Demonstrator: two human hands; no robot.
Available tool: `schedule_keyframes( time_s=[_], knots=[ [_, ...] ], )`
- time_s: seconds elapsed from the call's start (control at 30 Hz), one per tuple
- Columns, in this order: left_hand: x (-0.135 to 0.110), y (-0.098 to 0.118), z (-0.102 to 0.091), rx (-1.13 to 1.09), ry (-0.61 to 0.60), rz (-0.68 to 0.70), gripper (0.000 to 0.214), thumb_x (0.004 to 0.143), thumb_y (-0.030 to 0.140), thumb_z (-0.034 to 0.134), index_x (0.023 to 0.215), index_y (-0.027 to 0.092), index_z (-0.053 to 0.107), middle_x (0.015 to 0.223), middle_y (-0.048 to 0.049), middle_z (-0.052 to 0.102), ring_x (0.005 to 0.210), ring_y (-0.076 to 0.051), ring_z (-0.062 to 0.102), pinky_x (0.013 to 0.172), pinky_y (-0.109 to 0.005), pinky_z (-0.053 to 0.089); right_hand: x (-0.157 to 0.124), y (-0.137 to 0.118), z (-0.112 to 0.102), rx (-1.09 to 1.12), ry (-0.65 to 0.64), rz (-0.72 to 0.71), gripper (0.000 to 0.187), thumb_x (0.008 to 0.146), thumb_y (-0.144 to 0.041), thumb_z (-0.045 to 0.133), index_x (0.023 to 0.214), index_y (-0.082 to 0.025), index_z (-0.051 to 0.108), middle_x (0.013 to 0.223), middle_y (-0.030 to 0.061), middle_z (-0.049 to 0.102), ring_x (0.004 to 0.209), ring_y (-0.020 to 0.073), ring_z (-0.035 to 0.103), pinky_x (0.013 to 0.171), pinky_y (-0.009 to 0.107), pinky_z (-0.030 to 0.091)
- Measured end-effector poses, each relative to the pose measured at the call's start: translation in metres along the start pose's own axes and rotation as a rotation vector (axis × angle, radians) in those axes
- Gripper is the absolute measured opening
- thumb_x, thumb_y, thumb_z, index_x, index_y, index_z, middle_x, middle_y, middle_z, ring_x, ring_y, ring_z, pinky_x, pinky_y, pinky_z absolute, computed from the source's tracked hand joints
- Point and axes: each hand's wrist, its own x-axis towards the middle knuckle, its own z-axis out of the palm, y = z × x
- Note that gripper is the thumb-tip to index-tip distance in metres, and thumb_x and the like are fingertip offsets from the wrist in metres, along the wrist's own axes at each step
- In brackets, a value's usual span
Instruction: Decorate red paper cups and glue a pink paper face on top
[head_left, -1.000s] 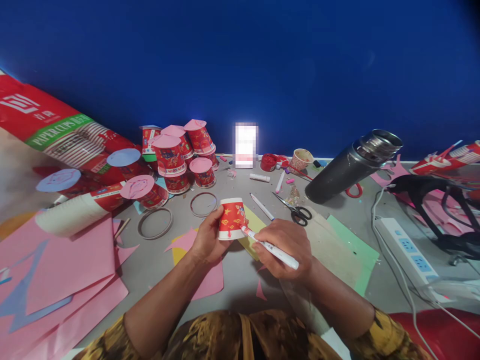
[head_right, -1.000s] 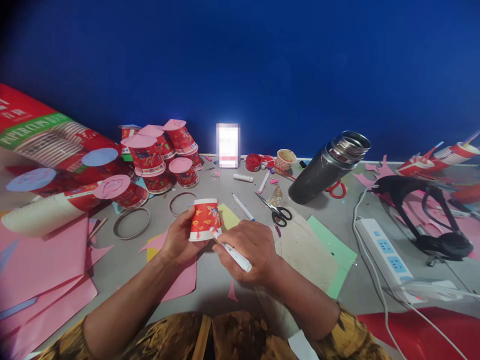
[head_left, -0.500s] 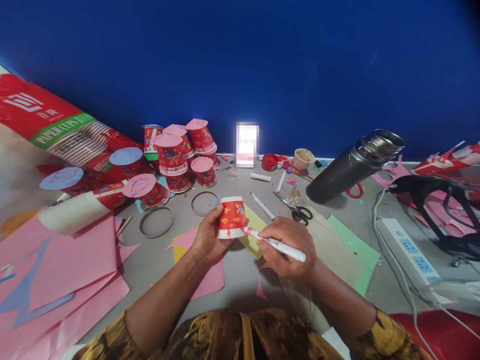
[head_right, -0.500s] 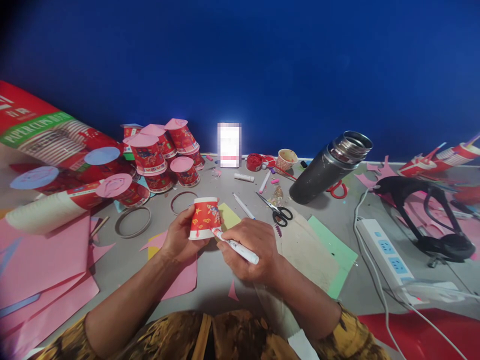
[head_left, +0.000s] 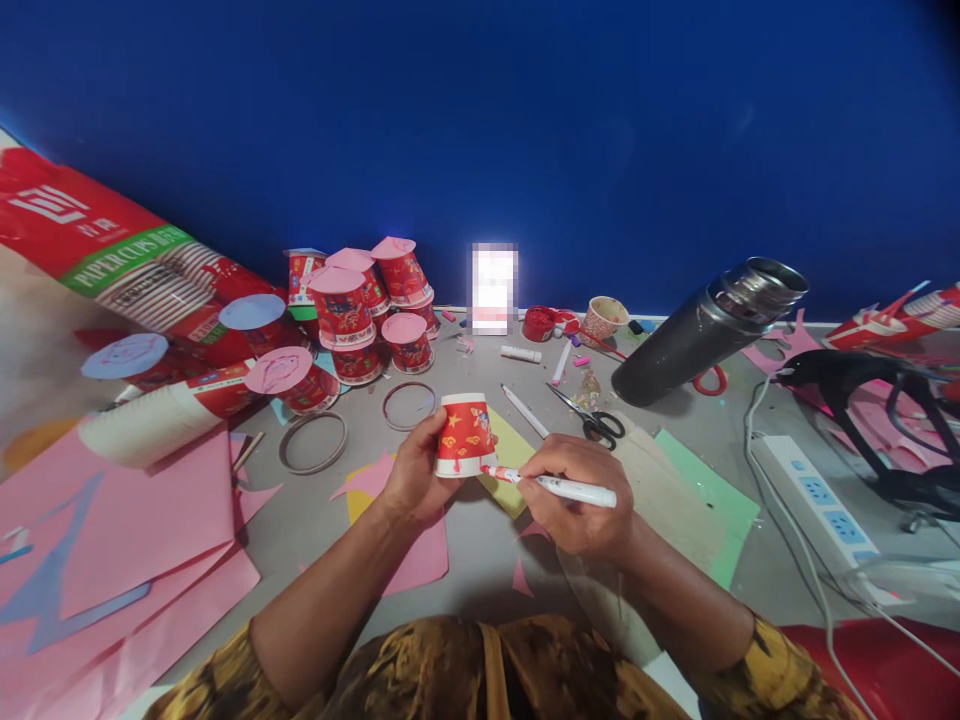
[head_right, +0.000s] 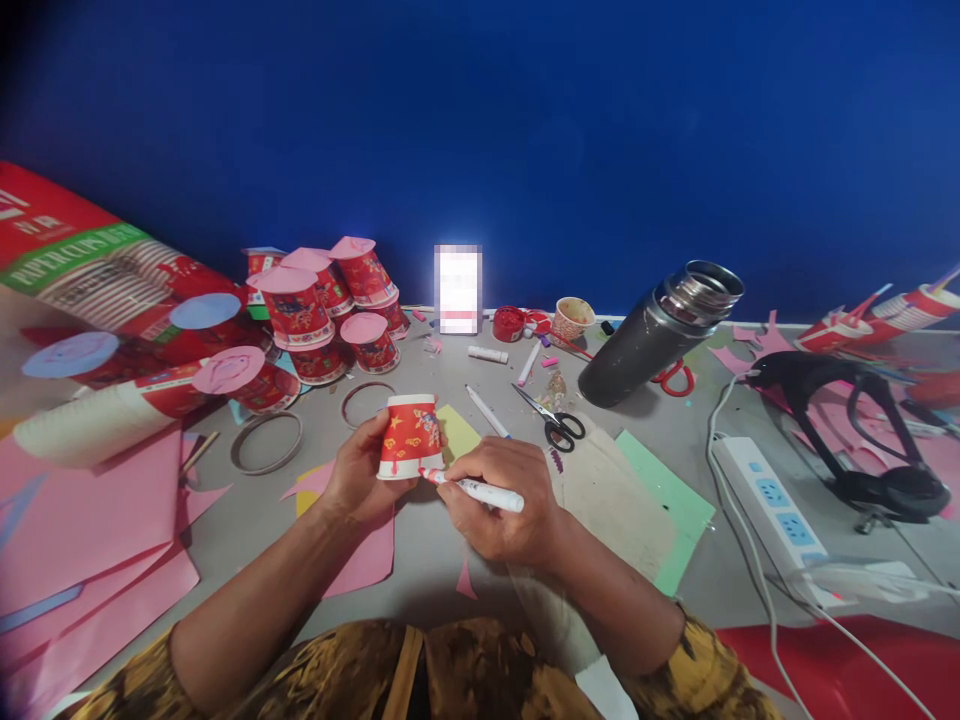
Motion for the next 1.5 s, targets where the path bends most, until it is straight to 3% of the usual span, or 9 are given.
schedule_keyframes(
  time_s=[0.57, 1.5],
  knots=[
    [0.0013, -0.0018, -0.0069, 0.003, -0.096, -0.005, 0.031, 0.090, 0.033, 0.071, 0.109, 0.010, 0.077, 0.099, -0.0133, 0.085, 0.085, -0.026, 0.081, 0.083, -0.036, 0.065, 0.0011, 0.0007, 0.0012, -0.047, 0.060, -0.026, 0.011, 0.095, -0.014, 0.062, 0.089, -0.022, 0.066, 0.068, 0.0008, 0.073, 0.056, 0.0149, 0.065, 0.056, 0.028, 0.051],
    [0.0018, -0.0038, -0.0078, 0.024, -0.083, 0.017, 0.028, 0.089, 0.033, 0.073, 0.105, 0.011, 0.077, 0.101, -0.0141, 0.085, 0.087, -0.026, 0.080, 0.087, -0.037, 0.064, 0.0011, 0.0040, 0.0012, -0.055, 0.054, -0.036, 0.011, 0.094, -0.013, 0.063, 0.089, -0.022, 0.067, 0.069, 0.0016, 0.074, 0.058, 0.0158, 0.066, 0.058, 0.029, 0.053]
  ],
)
